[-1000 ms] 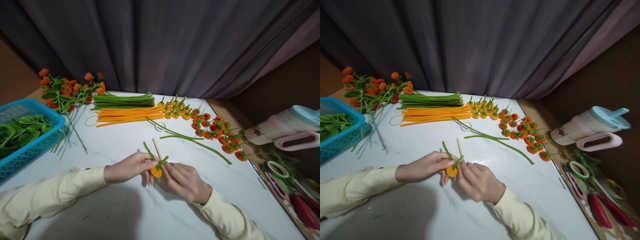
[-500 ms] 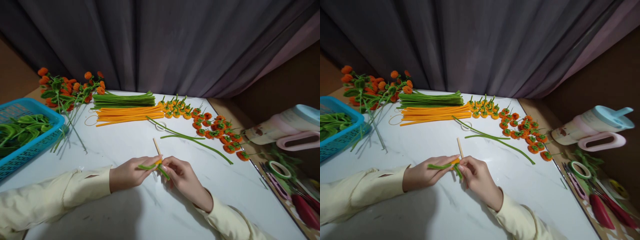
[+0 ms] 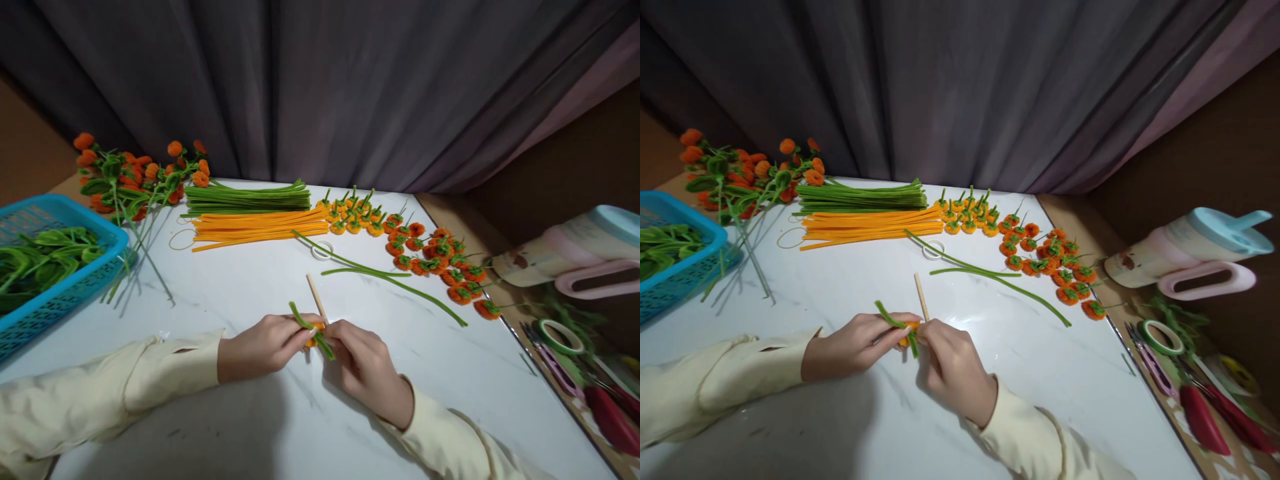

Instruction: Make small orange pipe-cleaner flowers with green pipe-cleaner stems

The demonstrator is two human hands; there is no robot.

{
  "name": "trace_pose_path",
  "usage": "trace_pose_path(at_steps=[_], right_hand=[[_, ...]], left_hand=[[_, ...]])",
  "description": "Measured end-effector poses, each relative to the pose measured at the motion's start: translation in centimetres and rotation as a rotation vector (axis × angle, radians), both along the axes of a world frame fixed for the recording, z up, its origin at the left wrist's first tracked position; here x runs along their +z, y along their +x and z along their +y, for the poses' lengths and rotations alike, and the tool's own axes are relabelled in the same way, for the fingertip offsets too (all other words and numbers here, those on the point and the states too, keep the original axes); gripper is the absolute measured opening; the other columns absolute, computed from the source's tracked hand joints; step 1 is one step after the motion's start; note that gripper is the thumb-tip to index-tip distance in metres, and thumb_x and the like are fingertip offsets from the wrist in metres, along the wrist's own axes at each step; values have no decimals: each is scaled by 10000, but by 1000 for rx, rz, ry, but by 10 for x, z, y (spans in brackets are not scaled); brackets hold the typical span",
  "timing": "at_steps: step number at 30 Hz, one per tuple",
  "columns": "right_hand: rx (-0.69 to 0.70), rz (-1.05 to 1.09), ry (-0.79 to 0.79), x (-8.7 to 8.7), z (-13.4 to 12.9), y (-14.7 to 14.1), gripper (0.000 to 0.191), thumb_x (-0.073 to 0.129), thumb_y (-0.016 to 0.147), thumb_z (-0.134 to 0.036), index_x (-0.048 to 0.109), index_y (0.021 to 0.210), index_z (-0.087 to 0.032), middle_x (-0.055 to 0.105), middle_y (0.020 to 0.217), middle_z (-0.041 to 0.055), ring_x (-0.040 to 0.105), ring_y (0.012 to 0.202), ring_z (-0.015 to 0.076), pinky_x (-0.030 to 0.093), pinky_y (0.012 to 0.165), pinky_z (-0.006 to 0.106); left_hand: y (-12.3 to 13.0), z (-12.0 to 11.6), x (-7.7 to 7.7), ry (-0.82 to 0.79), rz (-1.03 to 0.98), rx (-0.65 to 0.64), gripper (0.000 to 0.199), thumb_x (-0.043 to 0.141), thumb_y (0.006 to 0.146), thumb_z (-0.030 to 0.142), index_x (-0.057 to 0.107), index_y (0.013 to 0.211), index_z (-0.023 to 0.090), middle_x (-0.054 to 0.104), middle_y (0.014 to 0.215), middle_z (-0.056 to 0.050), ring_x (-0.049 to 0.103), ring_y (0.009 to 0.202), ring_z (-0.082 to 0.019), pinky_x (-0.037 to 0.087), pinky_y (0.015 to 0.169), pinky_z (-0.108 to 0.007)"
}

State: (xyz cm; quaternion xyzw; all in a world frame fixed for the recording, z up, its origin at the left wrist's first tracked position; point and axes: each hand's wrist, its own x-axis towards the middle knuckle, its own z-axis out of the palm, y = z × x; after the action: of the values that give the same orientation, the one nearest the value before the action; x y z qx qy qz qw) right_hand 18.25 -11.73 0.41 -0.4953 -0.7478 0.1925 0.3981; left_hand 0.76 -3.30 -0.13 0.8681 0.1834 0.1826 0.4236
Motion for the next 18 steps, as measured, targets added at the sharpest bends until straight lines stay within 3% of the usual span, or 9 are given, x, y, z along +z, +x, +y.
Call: trace_pose_path(at_steps=[3,8,13,18], right_hand=[[-18,80,-93,-1,3,1,174,390,842,-92,548,822,-161,554,685,28,468,556,112,380,521,222],[-97,423,-442,-3,9,2,168,499,872,-296,547,770,-171,539,589,-11,438,442,82,361,428,209],[-92,768,-671,-6,13,1,243,618,794,-393,536,807,-164,554,601,-19,471,421,81,381,396,215],[-64,834,-727,-3,14,2,263,637,783,-396,536,798,-154,551,556,-31,472,404,75,377,380,201]], left_hand=[[4,1,2,-371,47,74,325,395,912,277,571,1125,105,677,734,-47,647,608,-128,550,630,-247],[8,7,3,-801,-43,151,401,518,860,362,531,1158,94,640,719,-31,620,566,-116,534,573,-253],[7,12,5,-874,-14,115,439,520,863,391,541,1170,78,641,638,-34,618,548,-124,526,594,-270],[5,13,6,-841,2,93,430,498,878,377,545,1191,85,656,700,-56,617,567,-122,522,597,-267]])
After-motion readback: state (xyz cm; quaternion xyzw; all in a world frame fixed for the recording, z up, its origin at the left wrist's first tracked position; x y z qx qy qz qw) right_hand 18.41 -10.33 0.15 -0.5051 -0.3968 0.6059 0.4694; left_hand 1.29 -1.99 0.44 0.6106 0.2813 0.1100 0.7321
